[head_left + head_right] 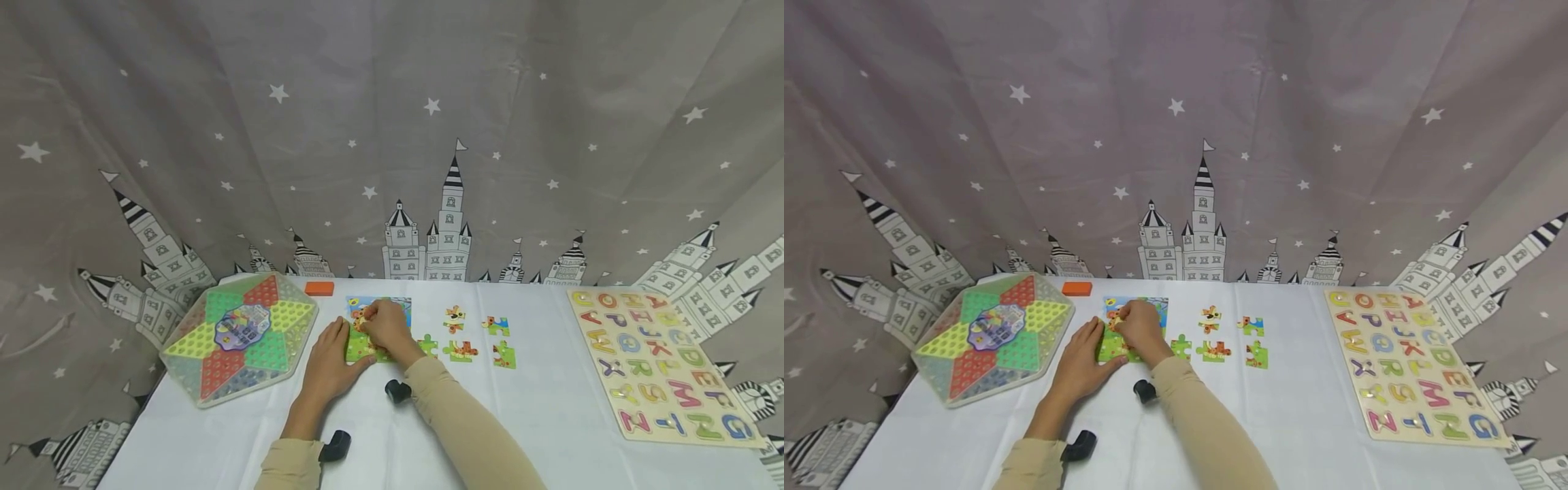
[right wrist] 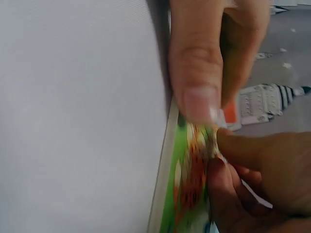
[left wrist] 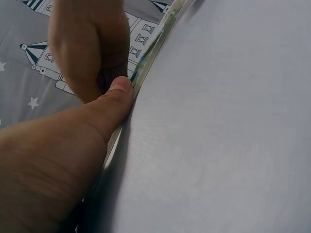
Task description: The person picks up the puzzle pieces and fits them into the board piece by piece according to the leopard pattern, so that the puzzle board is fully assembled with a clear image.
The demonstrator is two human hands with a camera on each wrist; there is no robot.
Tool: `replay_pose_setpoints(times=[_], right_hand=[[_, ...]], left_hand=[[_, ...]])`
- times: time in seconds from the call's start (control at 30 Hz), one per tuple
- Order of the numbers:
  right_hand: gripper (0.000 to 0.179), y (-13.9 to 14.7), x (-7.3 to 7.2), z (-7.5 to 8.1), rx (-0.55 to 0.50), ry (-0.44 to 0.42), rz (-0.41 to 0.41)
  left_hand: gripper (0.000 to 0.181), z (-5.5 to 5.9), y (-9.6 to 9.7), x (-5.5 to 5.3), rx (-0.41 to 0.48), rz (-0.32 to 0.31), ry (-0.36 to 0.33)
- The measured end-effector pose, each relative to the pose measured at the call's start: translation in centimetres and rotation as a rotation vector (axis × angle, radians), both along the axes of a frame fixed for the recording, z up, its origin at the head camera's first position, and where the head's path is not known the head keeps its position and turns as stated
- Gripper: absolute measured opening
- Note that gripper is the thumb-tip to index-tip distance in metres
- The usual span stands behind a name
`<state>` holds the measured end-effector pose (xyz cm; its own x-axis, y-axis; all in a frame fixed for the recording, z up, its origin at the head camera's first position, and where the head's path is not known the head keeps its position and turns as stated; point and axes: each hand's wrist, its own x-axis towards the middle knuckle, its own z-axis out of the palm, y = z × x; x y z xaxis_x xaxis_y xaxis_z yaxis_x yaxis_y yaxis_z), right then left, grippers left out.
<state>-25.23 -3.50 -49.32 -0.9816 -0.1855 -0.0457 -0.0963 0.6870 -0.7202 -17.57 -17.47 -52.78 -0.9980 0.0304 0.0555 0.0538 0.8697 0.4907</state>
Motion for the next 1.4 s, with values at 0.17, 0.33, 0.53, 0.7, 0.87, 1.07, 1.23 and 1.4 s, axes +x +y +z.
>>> replay_pose_setpoints(times=[0.17,0.33,0.53,0.7,0.87,1.07,1.23,1.4], right_hand=[[0.025,3.1,0.7,0.0,-0.125,-0.028,0.073],[0.031,7.7,0.8,0.3,-0.151,-0.006,-0.011],[0.052,14.4,0.5,0.3,-0.013,0.017,-0.151],[0.075,17.5,0.2,-0.1,0.093,-0.011,-0.116],[0.082,17.9,-0.2,-0.9,0.118,-0.011,-0.059],[0.065,17.5,-0.4,-1.2,0.111,0.013,-0.063],[0.060,17.4,-0.5,-1.5,0.124,0.004,-0.070],[0.063,17.4,-0.4,-1.4,0.138,-0.009,-0.096]], left_hand=[[0.096,0.1,-0.1,0.0,-0.003,0.007,-0.011],[0.097,0.2,0.0,0.1,0.001,0.014,-0.022],[0.097,0.1,0.2,0.1,0.009,0.024,-0.038],[0.098,0.3,0.1,0.1,0.007,0.028,-0.034],[0.099,0.2,0.1,0.0,0.011,0.029,-0.038],[0.099,0.3,0.1,0.0,0.007,0.029,-0.045],[0.099,0.5,0.1,0.0,0.014,0.027,-0.051],[0.099,0.6,0.2,0.1,0.022,0.029,-0.060]])
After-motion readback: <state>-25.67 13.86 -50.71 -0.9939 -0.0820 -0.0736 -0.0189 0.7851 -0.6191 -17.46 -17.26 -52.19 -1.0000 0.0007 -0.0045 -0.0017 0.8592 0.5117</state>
